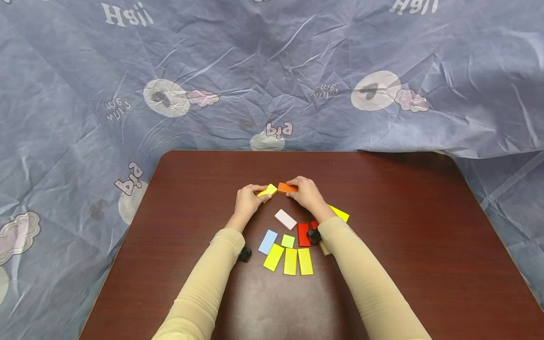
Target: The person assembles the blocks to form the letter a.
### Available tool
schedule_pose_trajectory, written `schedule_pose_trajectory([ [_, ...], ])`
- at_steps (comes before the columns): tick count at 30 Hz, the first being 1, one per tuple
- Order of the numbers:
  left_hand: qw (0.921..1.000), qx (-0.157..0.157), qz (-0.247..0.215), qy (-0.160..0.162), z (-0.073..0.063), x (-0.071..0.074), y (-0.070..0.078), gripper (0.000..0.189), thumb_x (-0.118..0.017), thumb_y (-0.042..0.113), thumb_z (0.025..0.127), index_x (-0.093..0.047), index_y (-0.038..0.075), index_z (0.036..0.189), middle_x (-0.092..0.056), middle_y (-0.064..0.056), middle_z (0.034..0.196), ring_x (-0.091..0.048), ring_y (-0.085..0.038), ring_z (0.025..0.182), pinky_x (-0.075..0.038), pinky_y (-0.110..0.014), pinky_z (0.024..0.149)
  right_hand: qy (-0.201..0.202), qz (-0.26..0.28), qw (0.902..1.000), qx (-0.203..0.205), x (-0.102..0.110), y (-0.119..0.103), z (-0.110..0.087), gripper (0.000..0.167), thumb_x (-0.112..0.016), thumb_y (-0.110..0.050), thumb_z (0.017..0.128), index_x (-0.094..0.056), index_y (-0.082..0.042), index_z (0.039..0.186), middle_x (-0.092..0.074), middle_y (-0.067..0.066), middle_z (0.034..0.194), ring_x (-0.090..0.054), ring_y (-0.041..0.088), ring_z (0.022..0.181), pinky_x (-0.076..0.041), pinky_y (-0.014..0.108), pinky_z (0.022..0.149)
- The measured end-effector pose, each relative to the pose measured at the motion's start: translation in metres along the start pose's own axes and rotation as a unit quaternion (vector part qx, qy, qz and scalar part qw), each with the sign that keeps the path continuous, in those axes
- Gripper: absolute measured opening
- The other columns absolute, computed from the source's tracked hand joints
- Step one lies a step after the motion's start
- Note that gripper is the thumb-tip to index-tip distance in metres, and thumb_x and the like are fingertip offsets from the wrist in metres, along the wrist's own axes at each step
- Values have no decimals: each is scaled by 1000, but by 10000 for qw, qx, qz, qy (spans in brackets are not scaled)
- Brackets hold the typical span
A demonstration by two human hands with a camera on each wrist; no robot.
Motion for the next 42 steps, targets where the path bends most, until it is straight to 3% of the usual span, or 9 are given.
schedule_pose_trajectory([
  [21,10000,19,-15,-12,-1,-1,-1,37,-82,25,80,-76,17,116,-71,-8,119,-68,-25,102,-55,-36,89,-241,63,9995,-190,-5,1,2,43,-74,-17,89,-65,-5,129,-65,15,124,-60,32,115,-46,43,105],
  [26,10000,3,-13,-52,-1,-2,-3,37,-82,25,80,-75,17,116,-71,-8,119,-69,-24,101,-55,-35,88,-164,313,9989,-310,8,3,-2,47,-74,-22,89,-63,-6,132,-62,14,132,-56,33,124,-44,46,107],
  [35,10000,10,-6,-76,0,-1,-2,38,-82,26,80,-75,17,116,-71,-7,119,-69,-24,102,-55,-35,88,23,614,9955,-723,59,32,-35,44,-71,-26,91,-65,-6,129,-62,16,132,-58,35,120,-48,51,101],
  [42,10000,-36,-30,-56,-2,-2,-1,37,-82,26,80,-75,17,116,-71,-8,120,-68,-25,102,-55,-37,88,-76,452,9938,-1012,68,64,-77,44,-71,-26,90,-65,-4,129,-64,19,129,-61,37,116,-49,52,97],
])
Point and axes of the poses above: each hand's wrist, its own z-axis towards the middle knuckle, its own x-axis out of the back of the hand, y = z × x, the point moved 8 cm from there along z, towards the middle knuckle
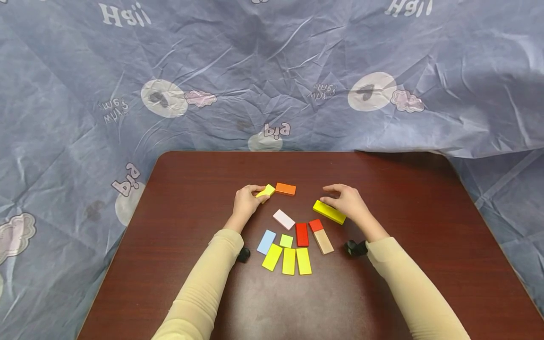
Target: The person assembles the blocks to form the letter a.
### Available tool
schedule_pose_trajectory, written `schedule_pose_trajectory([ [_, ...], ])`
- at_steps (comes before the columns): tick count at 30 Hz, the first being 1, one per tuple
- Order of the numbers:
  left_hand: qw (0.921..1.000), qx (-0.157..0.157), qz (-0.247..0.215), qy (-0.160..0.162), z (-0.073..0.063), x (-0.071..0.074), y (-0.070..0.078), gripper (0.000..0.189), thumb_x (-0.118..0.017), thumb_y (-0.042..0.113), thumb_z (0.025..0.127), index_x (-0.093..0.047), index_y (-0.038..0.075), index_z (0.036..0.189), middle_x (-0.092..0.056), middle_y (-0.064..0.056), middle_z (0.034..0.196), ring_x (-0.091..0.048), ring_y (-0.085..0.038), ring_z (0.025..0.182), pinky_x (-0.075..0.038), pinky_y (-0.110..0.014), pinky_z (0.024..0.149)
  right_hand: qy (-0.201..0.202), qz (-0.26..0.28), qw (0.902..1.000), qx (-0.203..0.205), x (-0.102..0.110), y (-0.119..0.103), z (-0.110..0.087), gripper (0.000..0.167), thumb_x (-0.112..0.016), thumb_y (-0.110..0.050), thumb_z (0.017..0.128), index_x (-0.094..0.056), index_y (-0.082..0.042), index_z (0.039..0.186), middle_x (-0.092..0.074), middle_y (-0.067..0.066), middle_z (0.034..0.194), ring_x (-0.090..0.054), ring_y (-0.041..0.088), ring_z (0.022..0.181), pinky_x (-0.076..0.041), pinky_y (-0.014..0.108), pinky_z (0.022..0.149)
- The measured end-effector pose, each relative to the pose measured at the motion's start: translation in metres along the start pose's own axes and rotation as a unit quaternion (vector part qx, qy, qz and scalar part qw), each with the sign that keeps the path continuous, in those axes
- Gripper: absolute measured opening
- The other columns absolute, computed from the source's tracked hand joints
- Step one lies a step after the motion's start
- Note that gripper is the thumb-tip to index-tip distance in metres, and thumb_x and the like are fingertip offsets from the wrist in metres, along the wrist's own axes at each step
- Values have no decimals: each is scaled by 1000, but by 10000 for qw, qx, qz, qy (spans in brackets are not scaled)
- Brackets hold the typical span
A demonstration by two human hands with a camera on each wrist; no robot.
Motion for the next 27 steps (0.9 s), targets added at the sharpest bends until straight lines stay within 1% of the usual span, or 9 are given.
schedule_pose_trajectory([
  [3,10000,17,-8,5,-1,0,0,38,-82,26,80,-75,17,116,-70,-8,121,-67,-25,103,-55,-37,89,-22,-50,10000,-45,-2,15,-13,43,-72,-24,90,-65,-3,127,-64,20,127,-62,37,113,-50,52,93],
  [5,10000,32,-28,0,-1,-1,0,37,-82,26,80,-75,17,116,-70,-7,122,-67,-25,104,-55,-37,88,-4,-68,10000,-1,-3,22,-20,42,-73,-23,89,-66,-2,125,-65,20,124,-63,36,110,-52,51,91],
  [8,10000,65,-43,-11,-1,-1,-1,38,-82,26,80,-75,17,116,-70,-7,122,-67,-25,103,-55,-37,88,17,-81,9999,89,-6,28,-27,43,-75,-21,87,-67,-1,124,-66,20,120,-64,35,105,-53,49,89],
  [11,10000,60,-36,-1,0,-1,-1,38,-82,26,80,-75,17,116,-70,-7,121,-68,-24,102,-55,-36,87,61,-121,9998,169,-10,30,-30,44,-77,-19,85,-67,0,123,-66,19,116,-65,34,101,-54,48,87],
  [15,10000,45,-25,3,0,0,-1,37,-82,27,81,-75,17,116,-70,-7,121,-68,-25,102,-55,-36,87,179,-191,9993,270,-14,26,-29,45,-80,-18,82,-68,0,122,-67,18,113,-64,32,97,-53,47,84],
  [19,10000,74,-37,-7,0,0,-1,37,-82,26,81,-75,17,116,-70,-7,122,-67,-25,103,-55,-37,88,268,-270,9987,351,-18,20,-25,43,-81,-19,80,-70,0,117,-68,16,107,-63,30,93,-52,45,82],
  [23,9999,99,-49,-1,0,0,-1,37,-82,26,81,-75,18,116,-70,-7,122,-66,-25,103,-55,-37,88,349,-361,9984,255,-21,16,-19,37,-82,-21,80,-73,-2,111,-67,14,100,-62,28,88,-51,41,77],
  [27,10000,86,-40,19,0,0,-1,37,-82,26,81,-75,18,116,-70,-7,120,-67,-25,102,-55,-37,88,407,-363,9985,54,-23,10,-12,39,-81,-23,80,-72,0,111,-66,16,100,-61,29,88,-51,42,78],
])
Point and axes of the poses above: each hand's wrist, its own z-axis towards the middle knuckle, its own x-axis out of the back of the hand, y = z × x, the point moved 8 cm from there along z, towards the middle knuckle
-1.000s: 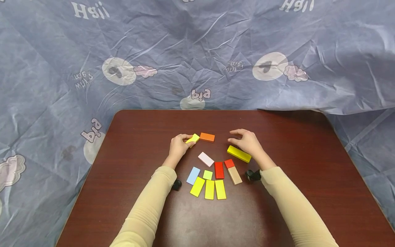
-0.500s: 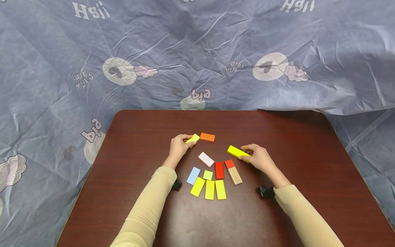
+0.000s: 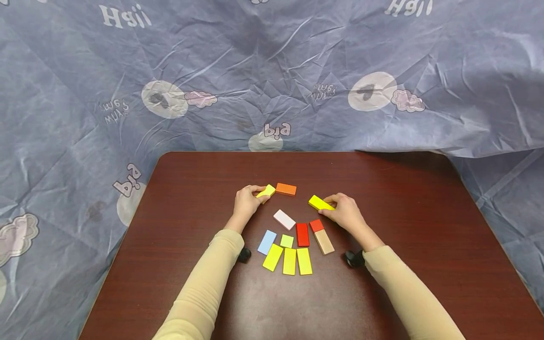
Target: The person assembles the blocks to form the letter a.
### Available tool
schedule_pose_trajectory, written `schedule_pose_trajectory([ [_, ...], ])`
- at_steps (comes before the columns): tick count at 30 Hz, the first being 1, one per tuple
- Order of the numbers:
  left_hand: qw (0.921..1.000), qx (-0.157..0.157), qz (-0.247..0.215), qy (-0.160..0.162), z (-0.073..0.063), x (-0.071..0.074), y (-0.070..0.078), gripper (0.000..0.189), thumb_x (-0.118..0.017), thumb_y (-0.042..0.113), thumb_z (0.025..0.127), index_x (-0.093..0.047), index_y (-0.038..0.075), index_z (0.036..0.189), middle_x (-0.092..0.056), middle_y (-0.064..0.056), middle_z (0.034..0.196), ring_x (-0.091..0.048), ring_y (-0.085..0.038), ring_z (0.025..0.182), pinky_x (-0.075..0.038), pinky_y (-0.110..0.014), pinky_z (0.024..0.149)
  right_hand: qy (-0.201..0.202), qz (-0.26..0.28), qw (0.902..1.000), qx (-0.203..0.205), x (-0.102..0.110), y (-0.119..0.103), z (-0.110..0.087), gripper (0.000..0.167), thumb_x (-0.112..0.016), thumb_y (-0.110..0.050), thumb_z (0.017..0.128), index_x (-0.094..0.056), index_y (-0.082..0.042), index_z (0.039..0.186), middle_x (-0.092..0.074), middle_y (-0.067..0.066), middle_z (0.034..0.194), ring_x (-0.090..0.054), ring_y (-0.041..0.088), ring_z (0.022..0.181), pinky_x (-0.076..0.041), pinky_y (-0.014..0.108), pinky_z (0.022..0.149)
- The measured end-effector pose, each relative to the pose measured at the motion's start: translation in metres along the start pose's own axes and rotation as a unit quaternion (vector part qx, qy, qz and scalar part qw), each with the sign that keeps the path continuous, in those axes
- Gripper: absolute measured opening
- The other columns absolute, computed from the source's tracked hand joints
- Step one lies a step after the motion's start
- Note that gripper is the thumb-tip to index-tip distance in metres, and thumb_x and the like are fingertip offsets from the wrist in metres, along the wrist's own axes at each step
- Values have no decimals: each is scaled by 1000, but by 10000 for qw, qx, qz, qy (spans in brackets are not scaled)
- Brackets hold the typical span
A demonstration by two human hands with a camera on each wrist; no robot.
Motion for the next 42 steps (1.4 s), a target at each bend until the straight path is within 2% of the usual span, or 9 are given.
schedule_pose_trajectory([
  [10,9999,-71,-21,76,6,6,3,37,-82,27,80,-75,18,116,-71,-7,118,-68,-25,101,-56,-36,87,235,28,9988,-432,-1,-27,21,43,-78,-27,83,-69,3,111,-64,20,105,-59,34,94,-50,45,85],
  [20,9998,-49,-98,144,8,10,7,37,-82,26,81,-75,17,117,-71,-7,118,-67,-24,101,-56,-36,87,269,96,9970,-724,-12,-42,32,42,-77,-27,83,-67,6,106,-62,21,100,-58,32,89,-51,43,80],
  [26,9998,-78,-118,134,7,10,10,37,-82,25,80,-76,17,115,-71,-6,117,-68,-24,101,-56,-36,87,267,135,9950,-949,-17,-44,30,44,-77,-29,84,-64,7,107,-60,21,99,-58,31,87,-52,42,79],
  [31,9997,-162,-137,95,5,7,12,37,-82,25,80,-76,17,115,-71,-6,116,-68,-24,101,-56,-36,87,284,142,9937,-1072,-20,-43,25,46,-76,-29,85,-61,8,109,-60,23,105,-57,34,92,-52,44,82],
  [36,9997,-144,-159,106,-2,4,8,36,-83,23,79,-76,16,114,-72,-7,116,-69,-25,99,-56,-37,86,237,185,9929,-1154,-27,-40,20,47,-76,-29,85,-60,8,109,-61,24,109,-58,34,93,-52,45,83],
  [42,9997,-86,-182,135,-6,2,1,35,-83,24,79,-77,16,113,-72,-7,116,-69,-24,100,-56,-36,87,278,225,9929,-1134,-34,-41,16,45,-78,-29,83,-60,7,104,-61,23,104,-58,32,87,-53,43,79],
])
Point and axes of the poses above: each hand's wrist, its own z-axis towards the middle knuckle, its own x-axis out of the back of the hand, y = z × x, the point moved 8 cm from there along z, towards the middle knuckle
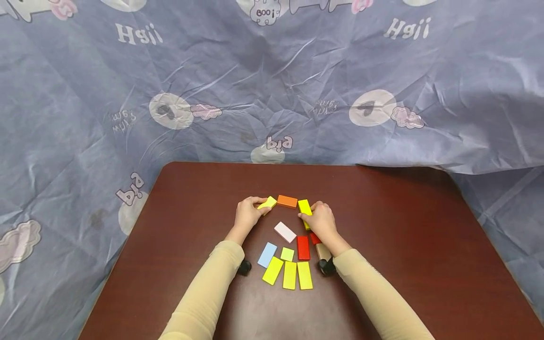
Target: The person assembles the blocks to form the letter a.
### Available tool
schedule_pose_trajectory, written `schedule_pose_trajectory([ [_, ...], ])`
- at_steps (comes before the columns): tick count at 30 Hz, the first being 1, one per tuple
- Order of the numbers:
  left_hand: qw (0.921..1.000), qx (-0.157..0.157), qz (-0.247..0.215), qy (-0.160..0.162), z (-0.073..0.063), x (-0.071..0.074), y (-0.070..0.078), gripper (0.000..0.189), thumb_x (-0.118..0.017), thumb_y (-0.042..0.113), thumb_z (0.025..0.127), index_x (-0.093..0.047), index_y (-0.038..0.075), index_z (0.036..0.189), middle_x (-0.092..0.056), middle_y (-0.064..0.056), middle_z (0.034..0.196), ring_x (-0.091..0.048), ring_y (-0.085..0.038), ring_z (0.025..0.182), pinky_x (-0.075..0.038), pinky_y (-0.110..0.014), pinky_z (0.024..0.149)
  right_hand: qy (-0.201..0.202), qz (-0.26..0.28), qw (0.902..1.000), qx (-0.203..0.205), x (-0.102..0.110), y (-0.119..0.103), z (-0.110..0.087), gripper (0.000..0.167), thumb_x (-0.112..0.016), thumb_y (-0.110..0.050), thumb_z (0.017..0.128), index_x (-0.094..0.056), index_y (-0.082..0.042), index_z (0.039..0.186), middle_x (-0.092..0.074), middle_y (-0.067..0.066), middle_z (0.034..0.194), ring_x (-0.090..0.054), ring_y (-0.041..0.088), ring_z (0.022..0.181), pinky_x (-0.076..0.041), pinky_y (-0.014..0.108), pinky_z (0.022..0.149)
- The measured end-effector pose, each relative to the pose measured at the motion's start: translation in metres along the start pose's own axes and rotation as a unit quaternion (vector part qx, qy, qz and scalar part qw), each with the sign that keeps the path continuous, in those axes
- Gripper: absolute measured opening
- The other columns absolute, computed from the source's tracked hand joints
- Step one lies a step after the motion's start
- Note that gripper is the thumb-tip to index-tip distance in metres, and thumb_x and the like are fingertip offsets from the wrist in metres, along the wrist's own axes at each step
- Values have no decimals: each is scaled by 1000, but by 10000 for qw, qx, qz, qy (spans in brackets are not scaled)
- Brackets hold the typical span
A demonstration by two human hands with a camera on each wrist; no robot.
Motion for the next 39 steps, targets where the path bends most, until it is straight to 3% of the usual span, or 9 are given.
schedule_pose_trajectory([
  [8,10000,28,1,-33,-5,-7,-5,34,-83,24,79,-77,17,111,-72,-7,117,-68,-26,104,-55,-37,89,-44,61,9999,-120,-6,6,-7,45,-78,-30,84,-60,6,105,-61,22,104,-57,30,86,-52,41,78],
  [22,10000,-19,90,-33,-5,-10,0,35,-83,25,79,-77,17,113,-72,-7,113,-68,-25,99,-56,-37,87,-33,204,9998,65,-1,9,-11,47,-77,-26,85,-63,8,114,-63,20,99,-59,32,90,-52,42,81],
  [29,9999,19,40,-93,-5,-12,0,36,-83,24,79,-76,17,114,-71,-8,117,-67,-27,104,-55,-38,90,-111,511,9985,-183,1,17,-10,43,-79,-22,83,-66,4,115,-69,17,97,-61,31,91,-52,40,79],
  [39,9999,93,-127,-19,-2,-2,1,38,-82,23,80,-75,14,116,-71,-9,117,-68,-25,102,-56,-37,86,-25,768,9968,-216,1,14,-3,41,-81,-24,82,-68,2,111,-71,14,94,-64,29,89,-53,37,78],
])
Point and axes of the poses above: each hand's wrist, its own z-axis towards the middle knuckle, its own x-axis out of the back of the hand, y = z × x, the point moved 8 cm from there along z, towards the middle knuckle
